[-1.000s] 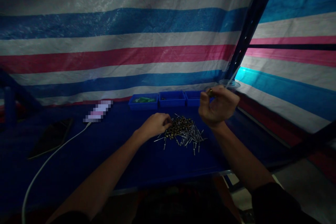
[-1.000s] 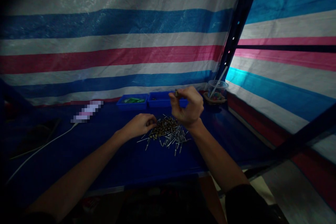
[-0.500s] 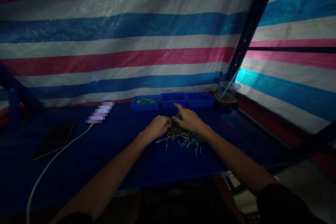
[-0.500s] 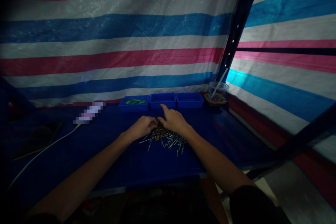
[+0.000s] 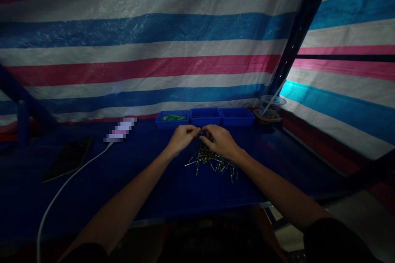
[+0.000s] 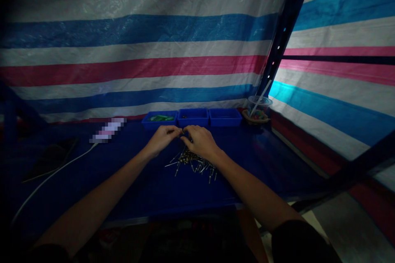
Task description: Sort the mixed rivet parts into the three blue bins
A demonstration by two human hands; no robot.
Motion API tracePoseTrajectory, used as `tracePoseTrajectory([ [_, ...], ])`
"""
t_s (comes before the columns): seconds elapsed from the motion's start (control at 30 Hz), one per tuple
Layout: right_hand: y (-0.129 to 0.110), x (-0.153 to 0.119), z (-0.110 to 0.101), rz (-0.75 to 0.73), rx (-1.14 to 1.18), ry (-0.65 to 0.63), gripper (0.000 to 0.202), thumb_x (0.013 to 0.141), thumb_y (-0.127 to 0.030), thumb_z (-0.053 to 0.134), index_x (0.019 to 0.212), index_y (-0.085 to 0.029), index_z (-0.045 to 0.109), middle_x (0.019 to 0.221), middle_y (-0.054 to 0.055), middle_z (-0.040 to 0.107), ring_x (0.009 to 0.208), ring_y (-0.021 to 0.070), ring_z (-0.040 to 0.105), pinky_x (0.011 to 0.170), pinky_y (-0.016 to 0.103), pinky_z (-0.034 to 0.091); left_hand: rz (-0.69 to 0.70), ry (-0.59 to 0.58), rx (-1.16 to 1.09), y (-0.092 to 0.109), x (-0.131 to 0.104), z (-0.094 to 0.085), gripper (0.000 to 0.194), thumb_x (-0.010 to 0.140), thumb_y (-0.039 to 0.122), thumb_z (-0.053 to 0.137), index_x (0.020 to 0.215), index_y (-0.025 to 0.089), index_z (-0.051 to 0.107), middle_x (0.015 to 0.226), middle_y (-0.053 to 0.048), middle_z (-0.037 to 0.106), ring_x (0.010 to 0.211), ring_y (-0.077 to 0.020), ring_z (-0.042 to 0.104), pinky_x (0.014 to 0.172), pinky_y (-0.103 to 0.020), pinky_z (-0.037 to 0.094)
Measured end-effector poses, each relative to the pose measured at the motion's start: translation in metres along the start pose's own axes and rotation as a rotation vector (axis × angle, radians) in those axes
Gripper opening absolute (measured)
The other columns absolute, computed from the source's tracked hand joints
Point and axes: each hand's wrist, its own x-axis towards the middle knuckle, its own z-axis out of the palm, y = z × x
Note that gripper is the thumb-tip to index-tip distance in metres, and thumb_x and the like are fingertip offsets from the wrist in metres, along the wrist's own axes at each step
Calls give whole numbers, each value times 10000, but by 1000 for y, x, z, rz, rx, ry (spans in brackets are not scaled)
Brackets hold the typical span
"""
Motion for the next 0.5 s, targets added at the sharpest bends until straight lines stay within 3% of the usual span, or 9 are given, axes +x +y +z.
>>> tracePoseTrajectory([
  [0.13,-3,1,-9,-27,-48,231,161,892,-289,488,937,-175,592,786,50,645,733,161,587,692,298,434,6,-15,27,11,-3,3,456,879,476,421,738,128,680,654,-32,645,629,-153,555,584,-245,393],
  [0.27,-2,0,-36,-238,25,718,153,869,-262,521,1018,-233,533,722,-6,597,641,136,552,642,303,441,130,-76,268,12,-10,11,324,899,352,437,822,153,682,717,-29,651,665,-154,562,617,-257,402],
  [0.37,-3,3,-60,-423,46,1050,335,851,-233,548,1153,-316,429,734,-37,558,613,137,536,590,304,423,258,-141,469,5,-13,16,210,876,220,475,910,171,676,841,-52,658,792,-177,582,721,-286,431],
  [0.43,-4,12,-74,-409,-7,1125,351,860,-246,544,1172,-330,407,745,-37,546,610,142,536,590,309,422,279,-173,571,-1,-14,18,215,870,192,480,971,184,670,900,-64,653,858,-199,576,769,-311,438],
  [0.5,-2,26,-82,-245,-95,1027,266,884,-280,513,1144,-288,455,741,-23,556,633,152,546,633,322,431,274,-190,653,-6,-14,19,212,861,208,510,1009,200,662,939,-68,646,894,-220,563,784,-331,441],
])
